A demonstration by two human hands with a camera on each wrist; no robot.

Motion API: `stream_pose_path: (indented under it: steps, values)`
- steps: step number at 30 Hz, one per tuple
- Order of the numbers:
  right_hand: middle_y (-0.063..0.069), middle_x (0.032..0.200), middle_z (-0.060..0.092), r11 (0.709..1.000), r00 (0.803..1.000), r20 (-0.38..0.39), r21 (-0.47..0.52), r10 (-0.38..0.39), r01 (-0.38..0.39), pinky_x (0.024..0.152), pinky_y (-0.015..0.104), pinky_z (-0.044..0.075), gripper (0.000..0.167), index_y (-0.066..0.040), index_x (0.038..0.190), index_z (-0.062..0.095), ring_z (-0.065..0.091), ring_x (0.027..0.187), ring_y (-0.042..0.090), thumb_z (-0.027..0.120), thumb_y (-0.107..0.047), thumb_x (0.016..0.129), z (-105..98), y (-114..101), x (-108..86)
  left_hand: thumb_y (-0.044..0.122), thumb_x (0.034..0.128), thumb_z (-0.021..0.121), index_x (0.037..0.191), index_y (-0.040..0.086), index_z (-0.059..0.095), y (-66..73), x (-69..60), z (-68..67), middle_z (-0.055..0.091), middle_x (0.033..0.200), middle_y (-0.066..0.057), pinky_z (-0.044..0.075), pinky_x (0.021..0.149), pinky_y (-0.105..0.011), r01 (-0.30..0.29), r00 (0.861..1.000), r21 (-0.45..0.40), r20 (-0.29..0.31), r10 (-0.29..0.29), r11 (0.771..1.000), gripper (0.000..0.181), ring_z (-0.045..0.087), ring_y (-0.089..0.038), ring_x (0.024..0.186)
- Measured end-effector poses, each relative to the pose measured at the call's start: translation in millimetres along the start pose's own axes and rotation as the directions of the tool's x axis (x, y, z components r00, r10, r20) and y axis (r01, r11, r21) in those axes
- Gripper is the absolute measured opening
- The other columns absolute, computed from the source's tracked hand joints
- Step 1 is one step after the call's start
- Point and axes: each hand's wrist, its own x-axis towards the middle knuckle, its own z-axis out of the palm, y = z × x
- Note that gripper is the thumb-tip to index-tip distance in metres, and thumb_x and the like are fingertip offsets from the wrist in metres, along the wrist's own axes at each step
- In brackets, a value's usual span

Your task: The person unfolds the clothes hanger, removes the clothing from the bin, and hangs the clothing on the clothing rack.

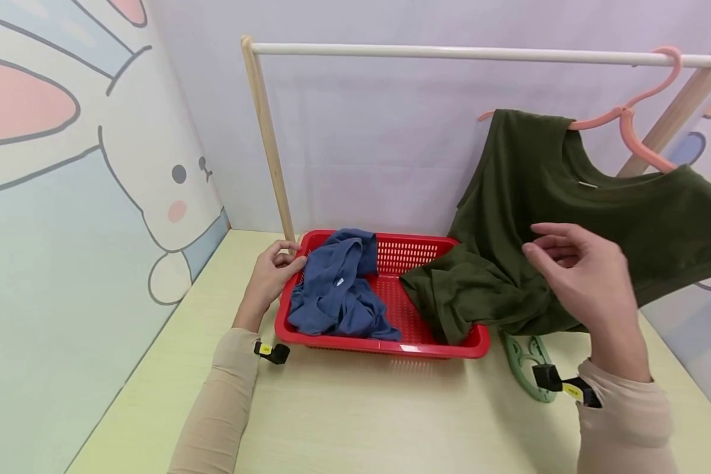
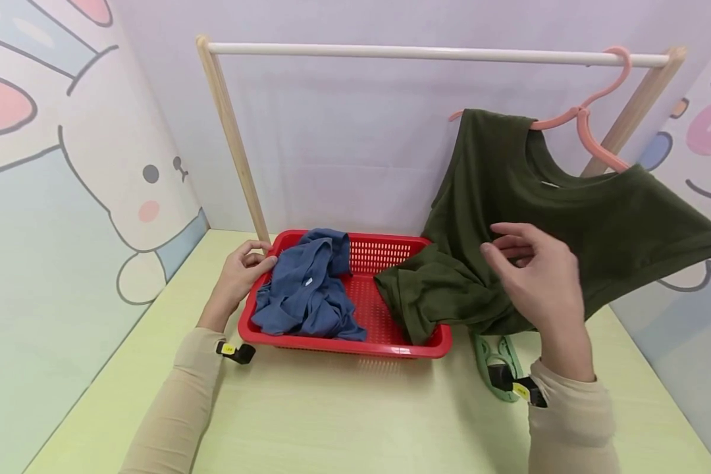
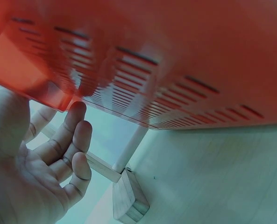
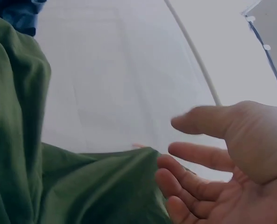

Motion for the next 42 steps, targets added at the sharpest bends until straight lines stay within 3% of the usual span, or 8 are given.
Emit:
stream_pose_path:
  steps: [4, 7, 10, 14, 18, 21, 29, 42]
  values:
    - [0.011, 0.125, 0.076, 0.992, 0.982, 0.152, -0.038, -0.111, 0.118, 0.085, 0.014, 0.048, 0.052, -0.015, 0.148, 0.07, 0.068, 0.104, 0.017, 0.084, -0.036, 0.102, 15, -3, 2.7, 0.032, 0.1062, 0.079, 0.143, 0.009, 0.063, 0.9, 0.3, -0.3, 0.077, 0.109, -0.013, 0.058, 0.089, -0.015, 0.006, 1.0, -0.002, 0.003, -0.006, 1.0, 0.047, 0.068, -0.022, 0.101]
    - [0.016, 0.128, 0.074, 0.982, 0.957, 0.243, -0.067, -0.157, 0.178, 0.09, 0.035, 0.053, 0.061, -0.012, 0.15, 0.067, 0.067, 0.111, 0.032, 0.089, -0.036, 0.098, 28, -2, 5.5, 0.033, 0.1062, 0.079, 0.143, 0.01, 0.064, 0.8, 1.5, 0.2, 0.077, 0.112, -0.016, 0.058, 0.09, -0.015, 0.01, 1.0, 0.004, 0.002, -0.01, 1.0, 0.046, 0.068, -0.024, 0.103]
    - [0.018, 0.129, 0.072, 0.974, 0.936, 0.302, -0.077, -0.18, 0.212, 0.09, 0.053, 0.054, 0.064, -0.01, 0.149, 0.067, 0.067, 0.115, 0.037, 0.092, -0.033, 0.095, 42, 1, 8.3, 0.034, 0.1059, 0.079, 0.142, 0.01, 0.064, 1.6, 2.1, 0.6, 0.077, 0.113, -0.018, 0.058, 0.089, -0.015, 0.011, 1.0, 0.012, 0.002, -0.011, 1.0, 0.046, 0.068, -0.025, 0.104]
    - [0.022, 0.131, 0.068, 0.97, 0.904, 0.389, -0.082, -0.179, 0.228, 0.093, 0.059, 0.055, 0.061, -0.006, 0.149, 0.067, 0.066, 0.117, 0.039, 0.09, -0.026, 0.097, 63, 10, 10.1, 0.034, 0.1058, 0.08, 0.142, 0.01, 0.064, 1.8, 2.2, 1.1, 0.077, 0.114, -0.019, 0.058, 0.089, -0.015, 0.004, 1.0, 0.012, 0.004, -0.004, 1.0, 0.046, 0.068, -0.025, 0.103]
    - [0.025, 0.127, 0.06, 0.978, 0.882, 0.455, -0.094, -0.122, 0.184, 0.087, 0.052, 0.056, 0.06, -0.004, 0.151, 0.066, 0.063, 0.109, 0.038, 0.086, -0.023, 0.097, 79, 19, 8.3, 0.033, 0.106, 0.08, 0.143, 0.009, 0.064, 0.8, 1.6, 2.6, 0.077, 0.11, -0.014, 0.059, 0.089, -0.016, -0.002, 1.0, -0.013, 0.018, 0.003, 1.0, 0.047, 0.069, -0.023, 0.102]
    - [0.025, 0.124, 0.057, 0.985, 0.889, 0.451, -0.099, -0.084, 0.143, 0.082, 0.047, 0.054, 0.056, -0.005, 0.148, 0.068, 0.061, 0.103, 0.034, 0.084, -0.021, 0.097, 84, 21, 7.3, 0.032, 0.1061, 0.079, 0.143, 0.009, 0.063, 1.7, 0.3, 3.4, 0.078, 0.11, -0.012, 0.06, 0.089, -0.017, -0.006, 1.0, -0.019, 0.024, 0.007, 1.0, 0.047, 0.069, -0.022, 0.102]
    - [0.021, 0.121, 0.06, 0.99, 0.925, 0.375, -0.097, -0.063, 0.107, 0.084, 0.046, 0.051, 0.038, -0.008, 0.131, 0.074, 0.06, 0.098, 0.031, 0.082, -0.018, 0.095, 95, 19, 11.0, 0.033, 0.1067, 0.078, 0.143, 0.009, 0.063, 3.9, -0.9, 1.3, 0.077, 0.113, -0.016, 0.059, 0.088, -0.016, -0.009, 1.0, -0.006, 0.008, 0.009, 1.0, 0.046, 0.068, -0.024, 0.103]
    - [0.018, 0.112, 0.063, 0.989, 0.945, 0.32, -0.099, -0.074, 0.111, 0.085, 0.049, 0.049, 0.019, -0.007, 0.114, 0.078, 0.058, 0.101, 0.033, 0.079, -0.014, 0.096, 103, 15, 9.0, 0.032, 0.1065, 0.079, 0.142, 0.009, 0.064, -1.5, -0.2, 0.7, 0.077, 0.107, -0.011, 0.059, 0.088, -0.016, -0.003, 1.0, -0.018, 0.002, 0.003, 1.0, 0.045, 0.068, -0.023, 0.101]
